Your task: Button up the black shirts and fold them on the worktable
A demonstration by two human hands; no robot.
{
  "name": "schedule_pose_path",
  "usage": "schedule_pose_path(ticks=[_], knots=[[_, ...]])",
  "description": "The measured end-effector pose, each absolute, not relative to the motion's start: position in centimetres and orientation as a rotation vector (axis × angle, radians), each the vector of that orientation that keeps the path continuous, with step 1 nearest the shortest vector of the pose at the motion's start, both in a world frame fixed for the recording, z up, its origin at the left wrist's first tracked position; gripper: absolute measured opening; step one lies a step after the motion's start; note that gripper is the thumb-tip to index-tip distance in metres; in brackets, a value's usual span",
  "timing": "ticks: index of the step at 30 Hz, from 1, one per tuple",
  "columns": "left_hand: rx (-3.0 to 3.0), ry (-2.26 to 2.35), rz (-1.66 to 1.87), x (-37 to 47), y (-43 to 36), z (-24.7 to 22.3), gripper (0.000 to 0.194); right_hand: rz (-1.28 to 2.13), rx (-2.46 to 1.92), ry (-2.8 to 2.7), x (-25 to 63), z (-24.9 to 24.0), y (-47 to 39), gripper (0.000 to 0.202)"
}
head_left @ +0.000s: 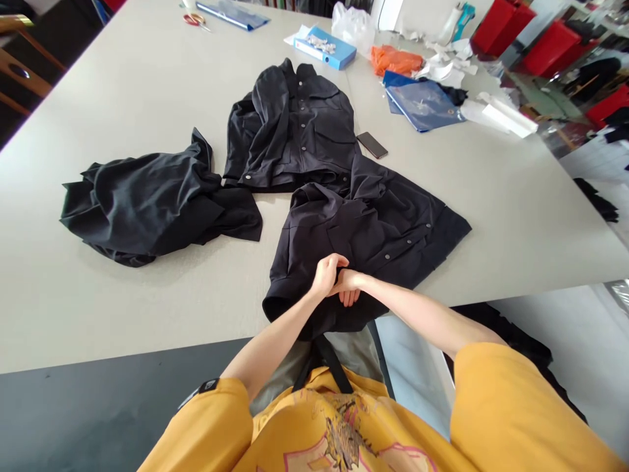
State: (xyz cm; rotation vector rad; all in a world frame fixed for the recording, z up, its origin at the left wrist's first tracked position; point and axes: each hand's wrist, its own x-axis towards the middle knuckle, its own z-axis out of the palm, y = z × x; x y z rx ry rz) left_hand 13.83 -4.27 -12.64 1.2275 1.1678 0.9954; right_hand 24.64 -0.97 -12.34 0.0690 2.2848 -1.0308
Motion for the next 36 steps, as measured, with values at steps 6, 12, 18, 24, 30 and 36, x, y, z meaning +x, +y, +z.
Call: schedule_pose_path(ticks=[6, 12, 18, 24, 30, 36], knots=[[1.736, 1.174, 0.711, 7.8, -8.3, -11.4, 0.011, -1.754, 1.534, 1.488, 26.7, -11.7, -3.4, 0.064], [2.459, 1.299, 0.327, 8.1, -10.6, -12.3, 0.019, -2.078, 2.067, 1.645, 27.7, -11.3, -6.3, 0.046], [2.445, 1.278, 0.445, 8.4, -9.1, -14.2, 0.012, -1.287, 2.084, 2.687, 29.1, -11.3, -12.2, 0.038], [2.521, 1.194, 0.508, 7.3, -9.5, -15.1, 0.019, -0.652, 1.636, 3.087, 29.1, -13.2, -15.8, 0.035], [2.668, 0.987, 0.326, 7.0, -9.8, -14.3, 0.023, -0.525, 1.545, 3.048, 29.1, -14.7, -16.4, 0.041], [2.476, 1.062, 0.305, 7.8, -8.1, -13.2, 0.010, -0.493, 1.575, 3.058, 29.0, -15.0, -16.9, 0.043]])
